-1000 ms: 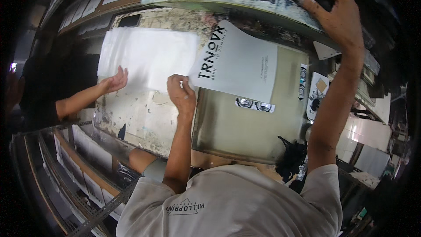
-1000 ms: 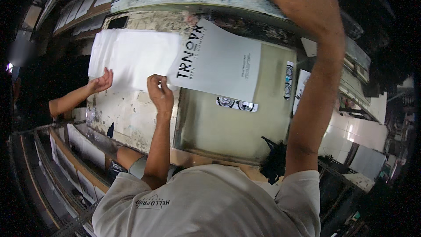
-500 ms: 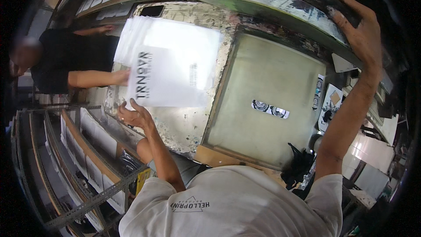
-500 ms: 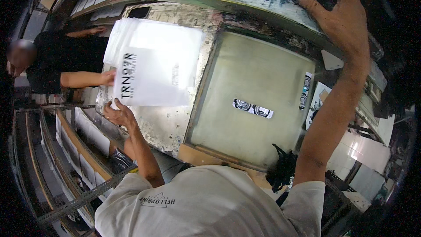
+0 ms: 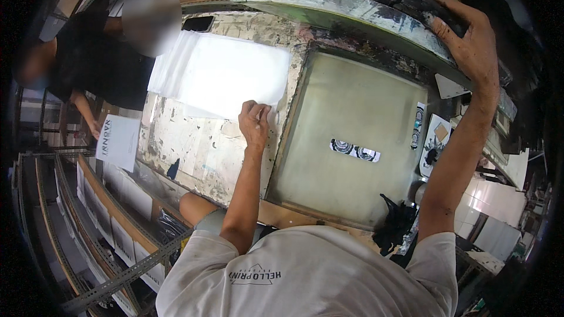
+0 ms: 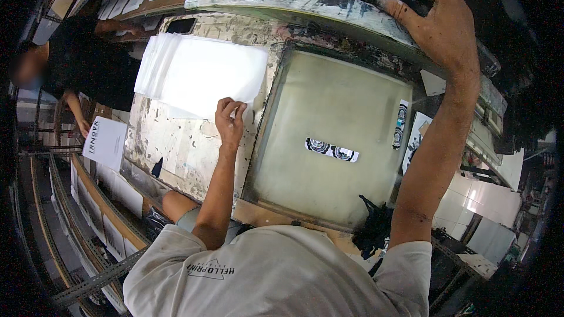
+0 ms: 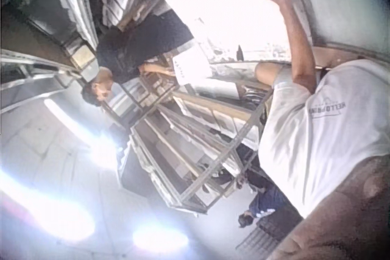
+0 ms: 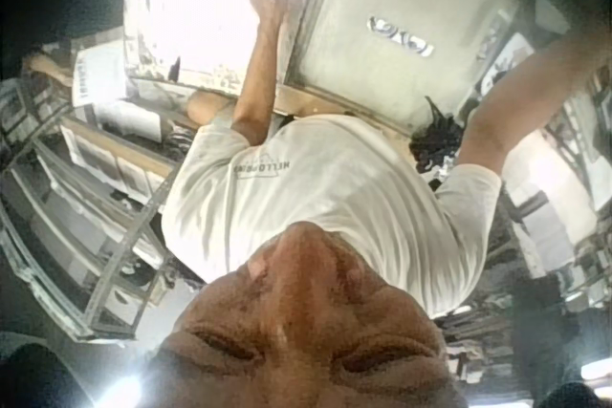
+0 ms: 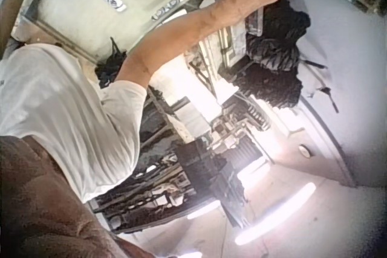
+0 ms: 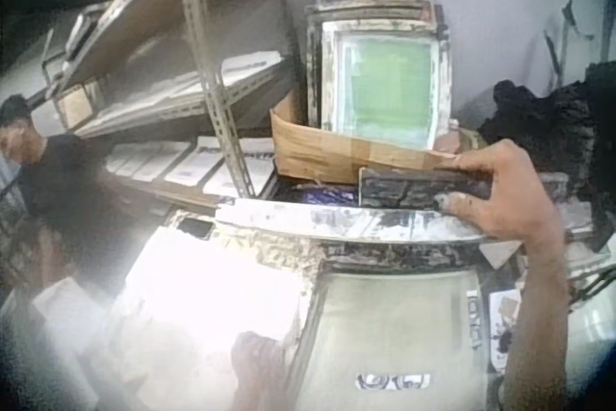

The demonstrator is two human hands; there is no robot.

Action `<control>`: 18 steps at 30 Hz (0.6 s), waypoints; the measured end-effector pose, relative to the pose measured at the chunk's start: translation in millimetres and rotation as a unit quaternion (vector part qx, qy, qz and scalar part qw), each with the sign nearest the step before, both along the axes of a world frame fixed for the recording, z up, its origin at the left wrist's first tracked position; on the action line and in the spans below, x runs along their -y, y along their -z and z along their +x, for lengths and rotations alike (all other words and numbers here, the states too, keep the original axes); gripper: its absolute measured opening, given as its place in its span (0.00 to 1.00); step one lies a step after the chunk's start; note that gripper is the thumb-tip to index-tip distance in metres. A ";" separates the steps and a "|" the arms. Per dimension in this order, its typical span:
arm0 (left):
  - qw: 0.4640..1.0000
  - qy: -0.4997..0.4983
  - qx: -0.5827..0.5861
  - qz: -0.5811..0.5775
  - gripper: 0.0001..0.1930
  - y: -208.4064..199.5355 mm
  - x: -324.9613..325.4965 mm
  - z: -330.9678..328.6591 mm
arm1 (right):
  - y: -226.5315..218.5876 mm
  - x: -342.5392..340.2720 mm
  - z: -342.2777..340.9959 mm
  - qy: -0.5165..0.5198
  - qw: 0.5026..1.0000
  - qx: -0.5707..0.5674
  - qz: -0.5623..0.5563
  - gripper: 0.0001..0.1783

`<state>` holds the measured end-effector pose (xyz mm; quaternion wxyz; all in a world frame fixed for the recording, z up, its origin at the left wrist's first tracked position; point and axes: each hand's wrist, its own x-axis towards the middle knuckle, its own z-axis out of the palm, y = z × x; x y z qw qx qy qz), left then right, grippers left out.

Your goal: The person screen prints a design onto white papers using a screen frame and a squeegee, repeating the process for several sheets while an assistant helps move the finished papers.

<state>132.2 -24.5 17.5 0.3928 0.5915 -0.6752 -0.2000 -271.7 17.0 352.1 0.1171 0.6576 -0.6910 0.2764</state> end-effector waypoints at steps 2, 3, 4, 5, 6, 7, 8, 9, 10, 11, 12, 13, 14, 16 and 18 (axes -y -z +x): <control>0.986 0.165 -0.013 0.037 0.10 -32.5 -6.8 -22.4 | -4.2 -3.9 -0.6 0.018 0.999 0.021 0.035 0.31; 0.967 0.248 -0.021 0.055 0.11 -53.2 -12.6 -37.9 | -2.9 -4.2 -6.1 0.025 0.999 0.020 0.030 0.31; 0.972 0.228 0.026 0.057 0.13 -62.1 -24.0 -48.0 | 1.9 -0.9 -13.4 0.030 0.999 0.021 0.026 0.31; 0.973 0.211 0.071 0.060 0.16 -67.2 -39.1 -57.8 | 5.6 -0.2 -20.2 0.038 0.999 0.020 0.023 0.31; 0.972 0.194 0.115 0.060 0.18 -69.2 -48.4 -64.3 | 4.9 -0.9 -21.5 0.039 0.999 0.002 0.020 0.31; 0.964 0.202 0.164 0.056 0.20 -58.6 -51.2 -68.2 | 3.4 -1.5 -19.4 0.041 0.999 -0.016 0.018 0.31; 0.954 0.207 0.212 0.053 0.22 -38.8 -55.1 -69.9 | 0.8 -1.8 -16.0 0.041 0.998 -0.036 0.017 0.31; 0.941 0.211 0.259 0.048 0.24 -25.8 -55.9 -75.8 | 0.7 -1.0 -17.0 0.024 0.999 -0.038 0.001 0.31; 0.940 0.236 0.240 0.061 0.22 -11.9 -56.4 -87.0 | 1.6 -0.6 -19.4 0.008 0.999 -0.040 -0.015 0.31; 0.939 0.260 0.222 0.034 0.22 -3.9 -55.4 -103.8 | 0.0 -2.4 -20.7 -0.004 0.999 -0.046 -0.030 0.31; 0.939 0.271 0.212 0.011 0.22 2.0 -53.1 -114.2 | -0.5 3.7 -10.1 -0.015 0.999 0.040 0.015 0.30; 0.938 0.283 0.201 -0.012 0.22 7.8 -50.3 -124.6 | -2.5 7.3 8.8 0.004 1.000 0.031 0.004 0.28; 0.934 0.308 0.179 -0.013 0.23 6.4 -48.6 -143.6 | -13.8 2.6 36.5 0.035 0.999 0.012 -0.003 0.26; 0.921 0.350 0.169 -0.032 0.23 5.9 -47.0 -179.2 | -19.8 1.9 15.3 0.037 0.999 0.025 0.029 0.25; 0.912 0.376 0.156 -0.048 0.24 11.0 -49.2 -203.4 | -26.5 0.2 17.5 0.021 0.996 0.065 0.051 0.26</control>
